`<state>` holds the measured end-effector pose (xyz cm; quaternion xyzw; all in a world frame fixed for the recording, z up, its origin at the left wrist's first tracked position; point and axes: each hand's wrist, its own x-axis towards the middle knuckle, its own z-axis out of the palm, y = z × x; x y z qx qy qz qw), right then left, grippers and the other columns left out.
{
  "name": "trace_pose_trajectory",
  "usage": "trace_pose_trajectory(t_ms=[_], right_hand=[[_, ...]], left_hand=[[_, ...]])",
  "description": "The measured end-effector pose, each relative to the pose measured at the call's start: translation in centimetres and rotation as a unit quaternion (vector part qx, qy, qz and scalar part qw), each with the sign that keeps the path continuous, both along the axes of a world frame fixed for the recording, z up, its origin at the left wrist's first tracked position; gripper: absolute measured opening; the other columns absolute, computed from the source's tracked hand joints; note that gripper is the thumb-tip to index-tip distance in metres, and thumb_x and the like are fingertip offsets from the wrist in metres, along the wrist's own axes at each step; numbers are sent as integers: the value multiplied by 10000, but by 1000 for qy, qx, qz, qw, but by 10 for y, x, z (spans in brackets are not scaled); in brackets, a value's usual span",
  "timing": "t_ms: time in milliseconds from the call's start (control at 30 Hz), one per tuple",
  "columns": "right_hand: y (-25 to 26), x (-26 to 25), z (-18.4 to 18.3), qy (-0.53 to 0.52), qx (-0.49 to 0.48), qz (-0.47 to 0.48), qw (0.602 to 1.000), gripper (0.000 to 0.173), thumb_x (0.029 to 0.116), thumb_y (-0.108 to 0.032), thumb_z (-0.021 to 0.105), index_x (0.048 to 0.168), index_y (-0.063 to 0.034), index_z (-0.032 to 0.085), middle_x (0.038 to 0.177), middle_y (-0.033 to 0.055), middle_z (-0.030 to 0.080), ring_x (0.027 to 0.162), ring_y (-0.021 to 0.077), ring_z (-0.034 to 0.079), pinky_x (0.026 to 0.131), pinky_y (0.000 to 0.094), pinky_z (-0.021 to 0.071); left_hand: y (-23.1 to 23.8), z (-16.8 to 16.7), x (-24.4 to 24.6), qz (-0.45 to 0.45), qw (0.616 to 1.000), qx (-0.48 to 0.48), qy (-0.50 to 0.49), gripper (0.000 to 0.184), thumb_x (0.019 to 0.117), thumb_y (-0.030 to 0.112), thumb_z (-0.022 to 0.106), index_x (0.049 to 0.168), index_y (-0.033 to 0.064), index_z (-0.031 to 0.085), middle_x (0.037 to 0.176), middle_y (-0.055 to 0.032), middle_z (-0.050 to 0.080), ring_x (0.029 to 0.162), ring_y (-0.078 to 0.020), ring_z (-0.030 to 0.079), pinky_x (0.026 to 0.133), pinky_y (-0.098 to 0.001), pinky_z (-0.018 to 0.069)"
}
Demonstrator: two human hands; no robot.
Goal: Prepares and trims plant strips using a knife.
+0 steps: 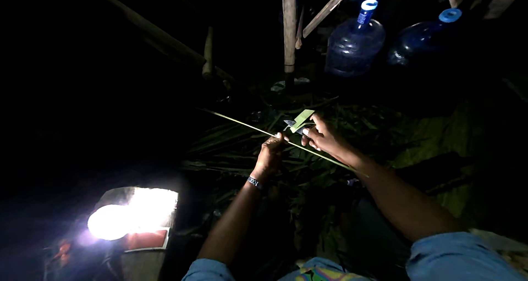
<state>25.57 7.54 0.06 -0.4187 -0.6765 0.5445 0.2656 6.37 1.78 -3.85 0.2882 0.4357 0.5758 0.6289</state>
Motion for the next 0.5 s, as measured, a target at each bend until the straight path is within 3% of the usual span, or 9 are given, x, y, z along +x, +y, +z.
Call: trace_pose_trajectory(t_ms=[100,200,267,333,400,500], right_hand=[[4,5,2,-23,46,-8,999,378,1088,-124,472,1429,-10,357,801,58,643,566,71,520,538,239,448],[28,25,-2,-35,113,-132,984,463,1061,-83,469,1504,8,372,893,166,675,655,208,616,615,401,537],[40,43,2,8,80,-223,971,478,1073,-105,450,1528,-29,325,891,116,641,598,142,551,540,320,478],[41,51,8,41,43,-250,966,471,1082,-111,439,1535,-73,318,850,58,615,529,76,494,473,241,424],[33,46,10,36,38,-220,974,433,1082,-120,452,1505,-76,369,846,64,634,534,87,507,480,248,429],[20,36,13,41,117,-188,974,381,1081,-143,461,1445,-34,452,839,69,648,562,103,528,508,263,454]], left_hand=[[-1,2,1,8,1000,0,-15,336,1101,118,346,938,14,621,839,-87,698,761,-153,676,738,-293,576],[0,3,-5,56,998,-23,-20,320,1095,115,390,914,-12,622,783,-99,679,703,-159,662,707,-296,577],[1,1,-12,88,995,-53,-3,293,1092,140,433,933,-12,627,776,-98,679,666,-150,652,651,-285,570],[2,2,-16,108,991,-80,10,267,1095,186,453,1036,-3,631,871,-113,696,692,-168,659,629,-303,566],[2,3,-19,117,989,-89,15,280,1096,250,466,1132,23,627,954,-117,690,753,-193,675,643,-328,583],[3,3,-19,142,985,-94,15,315,1087,324,489,1197,67,635,963,-85,669,781,-176,654,651,-304,557]])
